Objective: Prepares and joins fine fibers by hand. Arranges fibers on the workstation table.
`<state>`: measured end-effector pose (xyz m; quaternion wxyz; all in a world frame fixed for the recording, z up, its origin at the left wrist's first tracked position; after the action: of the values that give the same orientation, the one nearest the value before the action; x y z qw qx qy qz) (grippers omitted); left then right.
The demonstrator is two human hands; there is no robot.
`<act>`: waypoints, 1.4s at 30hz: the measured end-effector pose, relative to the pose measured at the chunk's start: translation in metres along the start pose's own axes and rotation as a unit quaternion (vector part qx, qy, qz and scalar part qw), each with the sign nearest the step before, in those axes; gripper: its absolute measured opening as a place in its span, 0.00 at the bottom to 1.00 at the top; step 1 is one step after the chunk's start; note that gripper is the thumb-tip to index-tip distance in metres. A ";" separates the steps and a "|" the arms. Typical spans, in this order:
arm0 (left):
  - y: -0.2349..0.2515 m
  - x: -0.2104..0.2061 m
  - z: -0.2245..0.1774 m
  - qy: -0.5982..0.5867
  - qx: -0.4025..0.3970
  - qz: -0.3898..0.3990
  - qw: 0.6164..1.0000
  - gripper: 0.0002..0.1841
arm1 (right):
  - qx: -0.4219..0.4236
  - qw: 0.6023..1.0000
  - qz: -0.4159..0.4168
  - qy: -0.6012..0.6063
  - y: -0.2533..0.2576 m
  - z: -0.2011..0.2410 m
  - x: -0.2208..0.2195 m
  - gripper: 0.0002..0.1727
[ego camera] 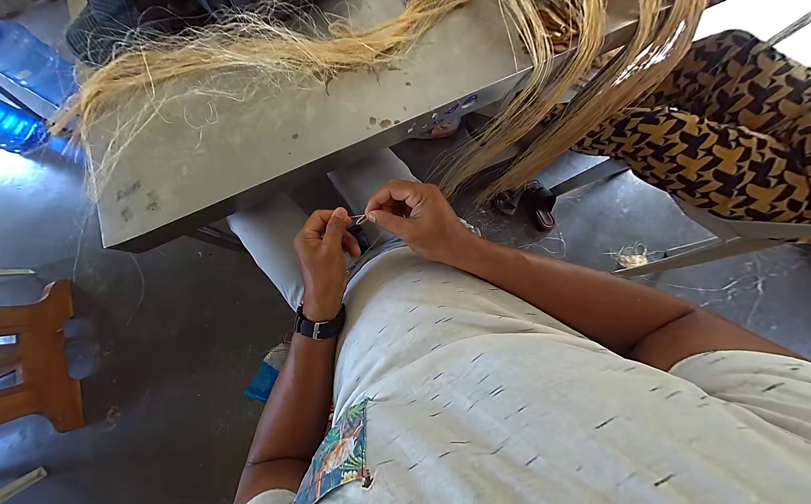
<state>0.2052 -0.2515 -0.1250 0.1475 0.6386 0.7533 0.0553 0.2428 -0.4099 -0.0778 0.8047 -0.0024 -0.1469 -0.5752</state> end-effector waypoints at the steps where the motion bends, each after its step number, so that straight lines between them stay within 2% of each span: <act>1: 0.000 0.001 0.000 0.005 0.000 -0.001 1.000 0.11 | -0.001 1.000 0.002 0.004 0.000 0.000 0.000 0.04; 8: -0.001 0.011 0.005 0.022 0.009 -0.013 1.000 0.12 | 0.006 1.000 -0.006 -0.015 0.000 0.003 0.002 0.03; 12: -0.004 0.012 0.014 0.029 0.028 0.001 0.999 0.12 | -0.026 1.000 -0.004 -0.016 0.002 -0.003 0.004 0.04; 15: -0.004 0.022 0.006 0.172 -0.008 0.009 0.985 0.11 | -0.101 0.995 0.020 0.004 0.006 -0.015 0.005 0.04; 17: -0.003 0.027 -0.010 0.296 -0.063 0.008 0.953 0.15 | -0.150 0.988 0.035 0.017 0.008 -0.024 0.005 0.04; 19: -0.003 0.018 -0.031 0.344 -0.136 0.022 0.929 0.13 | -0.194 0.980 0.040 0.022 0.008 -0.032 0.002 0.05; 21: -0.005 0.001 -0.045 0.343 -0.195 0.074 0.916 0.10 | -0.225 0.973 0.049 0.033 0.008 -0.038 -0.001 0.05; 24: -0.007 -0.019 -0.047 0.353 -0.216 0.127 0.901 0.09 | -0.253 0.962 0.066 0.079 0.007 -0.043 -0.007 0.05; 28: -0.004 -0.019 -0.044 0.388 -0.217 0.117 0.888 0.08 | -0.325 0.917 0.090 0.212 0.000 -0.051 -0.015 0.05; 33: -0.005 -0.017 -0.043 0.386 -0.223 0.111 0.888 0.08 | -0.376 0.873 0.116 0.288 -0.004 -0.053 -0.024 0.05; 38: -0.005 -0.017 -0.040 0.369 -0.215 0.119 0.896 0.06 | -0.368 0.874 0.118 0.296 -0.005 -0.053 -0.025 0.04; 42: -0.002 -0.013 -0.028 0.297 -0.156 0.137 0.932 0.05 | -0.347 0.889 0.117 0.274 -0.005 -0.053 -0.023 0.04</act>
<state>0.1967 -0.2614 -0.0973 0.0055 0.6591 0.6499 0.3785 0.2434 -0.3993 -0.1351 0.8222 -0.1409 0.2895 -0.4694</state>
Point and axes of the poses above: each hand's wrist, its own y-axis towards the middle knuckle, its own x-axis out of the back of the hand, z = x × y, the point moved 9 cm from there along y, towards the middle knuckle, and after that the axes turned 12 degrees about -x, right-handed, at the moved point
